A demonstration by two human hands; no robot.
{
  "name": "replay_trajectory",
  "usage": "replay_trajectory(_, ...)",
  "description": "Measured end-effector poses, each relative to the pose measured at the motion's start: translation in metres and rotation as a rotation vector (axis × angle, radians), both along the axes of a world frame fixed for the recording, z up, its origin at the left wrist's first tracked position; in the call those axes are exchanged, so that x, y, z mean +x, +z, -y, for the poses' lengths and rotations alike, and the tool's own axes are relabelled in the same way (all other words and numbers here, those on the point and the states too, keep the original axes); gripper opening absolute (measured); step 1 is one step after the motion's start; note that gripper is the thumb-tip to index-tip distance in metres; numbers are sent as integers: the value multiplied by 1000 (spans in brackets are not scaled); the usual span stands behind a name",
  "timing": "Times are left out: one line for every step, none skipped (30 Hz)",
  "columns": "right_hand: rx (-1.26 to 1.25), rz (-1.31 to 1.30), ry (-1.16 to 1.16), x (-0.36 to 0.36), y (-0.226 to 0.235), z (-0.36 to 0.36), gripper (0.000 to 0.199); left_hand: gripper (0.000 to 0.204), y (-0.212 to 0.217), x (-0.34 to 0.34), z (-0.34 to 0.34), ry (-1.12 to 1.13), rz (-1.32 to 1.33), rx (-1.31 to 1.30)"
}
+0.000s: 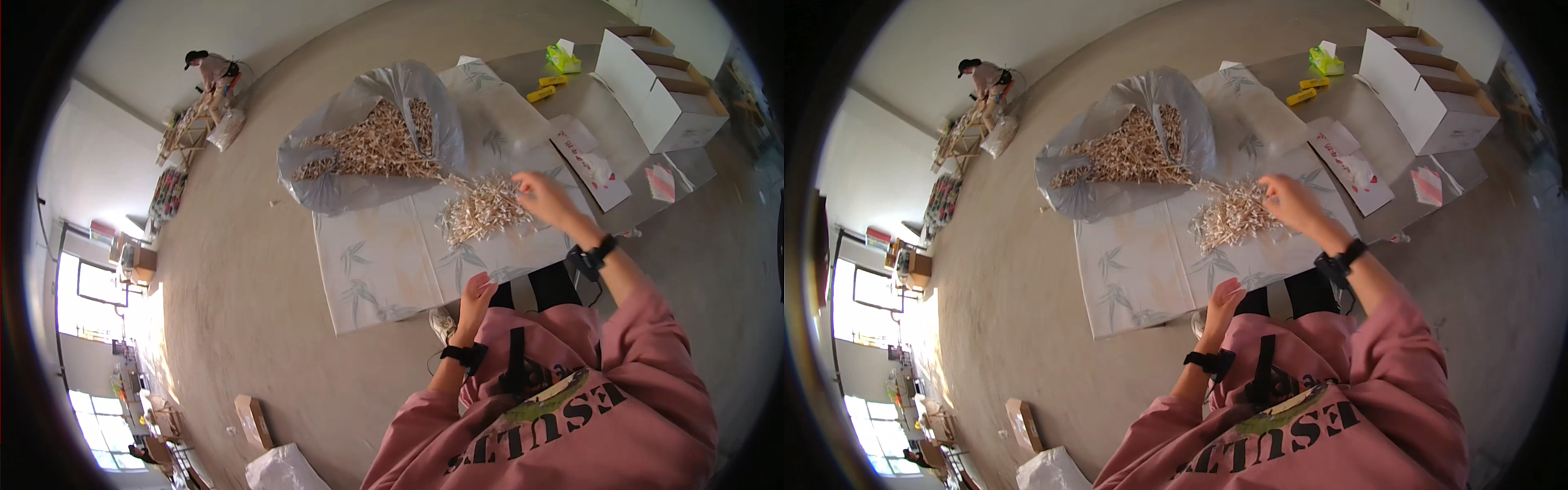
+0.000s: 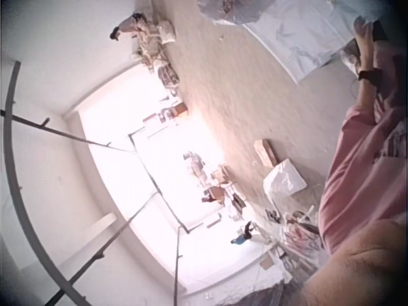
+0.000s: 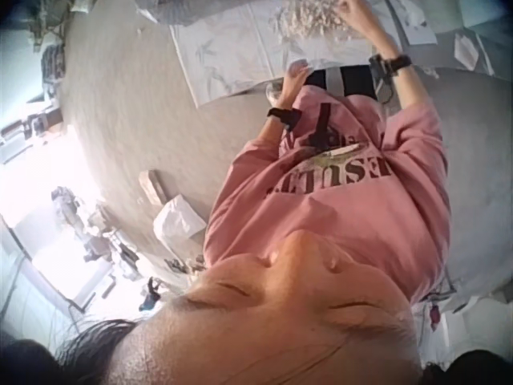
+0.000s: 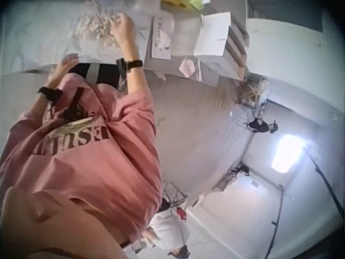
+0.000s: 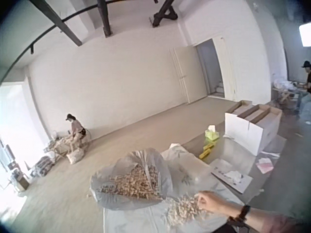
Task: Gathering cotton swabs from a pile and placing them into a small plastic bag, then organizing them.
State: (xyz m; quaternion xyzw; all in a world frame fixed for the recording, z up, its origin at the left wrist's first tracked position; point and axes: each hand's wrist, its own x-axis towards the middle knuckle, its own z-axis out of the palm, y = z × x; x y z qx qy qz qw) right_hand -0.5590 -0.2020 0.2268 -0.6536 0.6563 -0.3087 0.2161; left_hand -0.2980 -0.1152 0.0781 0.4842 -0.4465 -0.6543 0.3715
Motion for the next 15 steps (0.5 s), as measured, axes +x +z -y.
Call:
replay_trajectory(-77,147,11,-1,42,-17,35,47,10,-1,-2,-101,7,51)
replay_trajectory(-150,298,28,0,89,-35,28,42,19,-2,-8,-194,16,105)
replay_trajectory(-212,466,133,0,129,-59,25,32,25,-2,-17,-185,-10,129)
replay_trajectory(-256,527,213,8,180,-94,18,32,29,2,-25,-161,-7,141)
replay_trajectory(-248,708,208,13,206,-134,12,29,33,4,-30,-292,106,147)
replay_trajectory(-244,713,208,18,222,-163,12,27,37,4,-37,-433,220,151)
replay_trajectory(-340,796,326,19,242,-195,10,23,41,-4,-43,-515,284,13)
replay_trajectory(-421,902,482,26,252,-215,10,23,40,-1,-51,-502,296,20)
replay_trajectory(-506,1000,633,31,260,-231,12,22,38,0,-58,-529,386,-103)
replay_trajectory(-599,1086,780,34,266,-244,15,22,40,-2,-62,-565,471,-235)
replay_trajectory(-694,1166,928,33,268,-253,19,22,42,-5,-64,-568,475,-238)
replay_trajectory(-700,1169,923,30,264,-261,19,23,47,-7,-67,-563,534,-264)
replay_trajectory(-704,1166,936,29,262,-267,17,24,50,-9,-70,-557,592,-290)
replay_trajectory(-708,1162,949,23,258,-273,16,24,45,-7,-75,-563,597,-292)
replay_trajectory(-712,1160,966,21,260,-277,15,23,40,-5,-78,-560,597,-318)
